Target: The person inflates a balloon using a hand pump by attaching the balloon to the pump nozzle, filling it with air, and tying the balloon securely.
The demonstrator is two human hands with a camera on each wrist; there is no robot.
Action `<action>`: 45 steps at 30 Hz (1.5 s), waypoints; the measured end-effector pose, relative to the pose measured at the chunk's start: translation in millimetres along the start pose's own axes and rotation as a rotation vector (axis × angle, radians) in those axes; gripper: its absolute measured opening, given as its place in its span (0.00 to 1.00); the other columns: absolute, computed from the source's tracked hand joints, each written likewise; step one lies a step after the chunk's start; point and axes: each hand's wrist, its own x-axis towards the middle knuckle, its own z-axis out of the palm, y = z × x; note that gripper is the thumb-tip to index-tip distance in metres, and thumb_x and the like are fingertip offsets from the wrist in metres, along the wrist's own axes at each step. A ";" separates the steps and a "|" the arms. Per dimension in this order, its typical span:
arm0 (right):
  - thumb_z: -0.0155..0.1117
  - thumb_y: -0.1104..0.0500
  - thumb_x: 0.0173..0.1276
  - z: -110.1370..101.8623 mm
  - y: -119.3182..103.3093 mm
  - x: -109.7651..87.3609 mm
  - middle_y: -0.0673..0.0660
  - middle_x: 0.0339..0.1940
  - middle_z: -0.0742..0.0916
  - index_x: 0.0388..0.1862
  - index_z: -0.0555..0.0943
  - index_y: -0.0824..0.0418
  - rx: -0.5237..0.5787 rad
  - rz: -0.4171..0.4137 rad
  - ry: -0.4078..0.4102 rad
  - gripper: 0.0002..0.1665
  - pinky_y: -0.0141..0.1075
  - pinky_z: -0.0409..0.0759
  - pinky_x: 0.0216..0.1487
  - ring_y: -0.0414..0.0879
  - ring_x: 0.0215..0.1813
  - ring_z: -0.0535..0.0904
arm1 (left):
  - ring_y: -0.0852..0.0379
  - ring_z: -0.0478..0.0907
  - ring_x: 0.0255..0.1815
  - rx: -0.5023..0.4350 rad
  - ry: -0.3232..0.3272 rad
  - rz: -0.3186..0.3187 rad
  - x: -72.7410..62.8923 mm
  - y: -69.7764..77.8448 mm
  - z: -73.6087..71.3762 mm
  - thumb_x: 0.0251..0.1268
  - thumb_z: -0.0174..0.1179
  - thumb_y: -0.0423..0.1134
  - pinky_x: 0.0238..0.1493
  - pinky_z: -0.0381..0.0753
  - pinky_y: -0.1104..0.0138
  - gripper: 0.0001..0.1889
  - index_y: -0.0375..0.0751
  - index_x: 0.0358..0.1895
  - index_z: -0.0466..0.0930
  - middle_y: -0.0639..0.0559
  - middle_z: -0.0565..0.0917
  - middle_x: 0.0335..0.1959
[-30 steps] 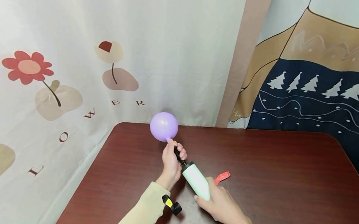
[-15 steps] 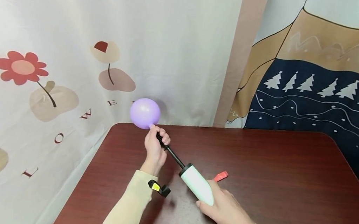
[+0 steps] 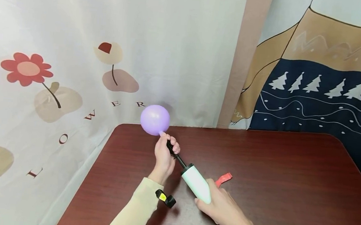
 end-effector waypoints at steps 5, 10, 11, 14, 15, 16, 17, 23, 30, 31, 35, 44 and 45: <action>0.74 0.49 0.65 2.7 -4.3 13.4 0.48 0.33 0.81 0.58 0.74 0.62 0.014 -0.022 0.053 0.30 0.32 0.75 0.26 0.35 0.26 0.74 | 0.63 0.66 0.16 0.042 -0.019 -0.035 -12.7 -13.5 4.8 0.87 0.43 0.47 0.20 0.66 0.74 0.19 0.45 0.30 0.67 0.54 0.70 0.22; 0.74 0.49 0.65 7.4 -6.6 18.2 0.49 0.33 0.81 0.60 0.74 0.63 0.028 0.017 0.055 0.31 0.32 0.75 0.27 0.36 0.26 0.74 | 0.63 0.66 0.15 0.078 -0.023 -0.057 -13.8 -16.0 3.2 0.87 0.41 0.47 0.20 0.67 0.74 0.20 0.44 0.30 0.66 0.55 0.71 0.22; 0.73 0.48 0.65 8.7 -6.8 18.1 0.49 0.34 0.81 0.60 0.74 0.62 0.026 0.026 0.057 0.31 0.32 0.75 0.28 0.36 0.27 0.75 | 0.64 0.66 0.15 0.081 -0.025 -0.058 -12.4 -15.4 2.7 0.87 0.41 0.48 0.20 0.67 0.74 0.20 0.44 0.30 0.66 0.55 0.71 0.22; 0.73 0.46 0.66 10.0 -7.9 13.4 0.48 0.36 0.81 0.61 0.75 0.60 0.013 0.044 0.066 0.31 0.32 0.75 0.30 0.37 0.30 0.75 | 0.64 0.66 0.14 0.054 -0.023 -0.051 -5.4 -9.7 3.3 0.87 0.41 0.50 0.18 0.66 0.74 0.21 0.45 0.30 0.67 0.55 0.71 0.21; 0.73 0.46 0.66 9.2 -7.8 10.3 0.47 0.37 0.82 0.61 0.75 0.59 0.004 0.041 0.067 0.31 0.32 0.75 0.30 0.37 0.31 0.76 | 0.64 0.66 0.14 0.045 -0.018 -0.043 -2.1 -6.5 3.6 0.87 0.41 0.50 0.18 0.66 0.74 0.21 0.45 0.30 0.67 0.55 0.70 0.21; 0.73 0.45 0.67 7.2 -7.8 6.0 0.46 0.37 0.82 0.62 0.75 0.57 -0.005 0.042 0.064 0.31 0.32 0.75 0.31 0.37 0.32 0.76 | 0.64 0.66 0.14 0.033 -0.014 -0.036 1.4 -3.0 3.7 0.87 0.42 0.50 0.17 0.66 0.74 0.21 0.45 0.30 0.67 0.55 0.70 0.21; 0.72 0.44 0.67 4.7 -7.1 0.8 0.46 0.39 0.82 0.62 0.75 0.55 -0.014 0.039 0.060 0.31 0.32 0.75 0.32 0.36 0.33 0.76 | 0.64 0.66 0.14 0.019 -0.009 -0.025 5.0 0.9 3.6 0.87 0.42 0.50 0.17 0.66 0.74 0.21 0.45 0.30 0.67 0.55 0.70 0.21; 0.72 0.42 0.67 -8.0 0.9 -28.9 0.41 0.37 0.81 0.61 0.74 0.48 -0.086 0.027 0.032 0.28 0.32 0.73 0.36 0.33 0.36 0.75 | 0.63 0.66 0.15 -0.020 -0.001 0.029 17.9 18.5 0.3 0.88 0.41 0.47 0.18 0.64 0.74 0.20 0.46 0.30 0.67 0.54 0.70 0.22; 0.72 0.45 0.68 -3.5 4.4 -27.2 0.45 0.29 0.79 0.58 0.73 0.54 -0.054 0.015 0.024 0.27 0.31 0.72 0.28 0.34 0.27 0.73 | 0.64 0.65 0.15 -0.014 0.007 -0.002 7.9 2.5 2.4 0.87 0.42 0.48 0.18 0.63 0.75 0.20 0.46 0.29 0.67 0.55 0.70 0.22; 0.72 0.45 0.68 -2.1 4.1 -24.1 0.45 0.29 0.79 0.58 0.73 0.54 -0.054 0.004 0.033 0.28 0.31 0.72 0.27 0.34 0.26 0.73 | 0.64 0.65 0.15 -0.009 0.004 -0.008 4.8 -0.9 2.8 0.87 0.42 0.49 0.18 0.63 0.75 0.21 0.46 0.29 0.67 0.55 0.70 0.22; 0.72 0.45 0.68 1.6 2.4 -7.7 0.45 0.32 0.81 0.59 0.74 0.58 -0.040 -0.045 0.064 0.29 0.31 0.74 0.28 0.33 0.28 0.74 | 0.63 0.65 0.15 0.019 -0.023 -0.042 -9.2 -15.7 5.2 0.87 0.40 0.51 0.19 0.65 0.74 0.22 0.46 0.29 0.67 0.55 0.70 0.22; 0.72 0.46 0.67 7.3 -3.1 13.4 0.46 0.35 0.81 0.61 0.74 0.61 0.009 0.001 0.058 0.31 0.32 0.76 0.31 0.35 0.31 0.76 | 0.64 0.66 0.15 0.067 -0.012 -0.057 -14.4 -21.9 2.9 0.88 0.40 0.49 0.20 0.66 0.74 0.22 0.45 0.29 0.67 0.55 0.70 0.21; 0.72 0.45 0.67 7.7 -4.2 13.4 0.46 0.35 0.81 0.61 0.75 0.60 0.003 -0.001 0.063 0.31 0.32 0.75 0.31 0.36 0.31 0.76 | 0.64 0.66 0.15 0.063 -0.011 -0.053 -12.1 -19.5 2.1 0.88 0.40 0.48 0.19 0.66 0.74 0.22 0.45 0.29 0.67 0.55 0.70 0.21</action>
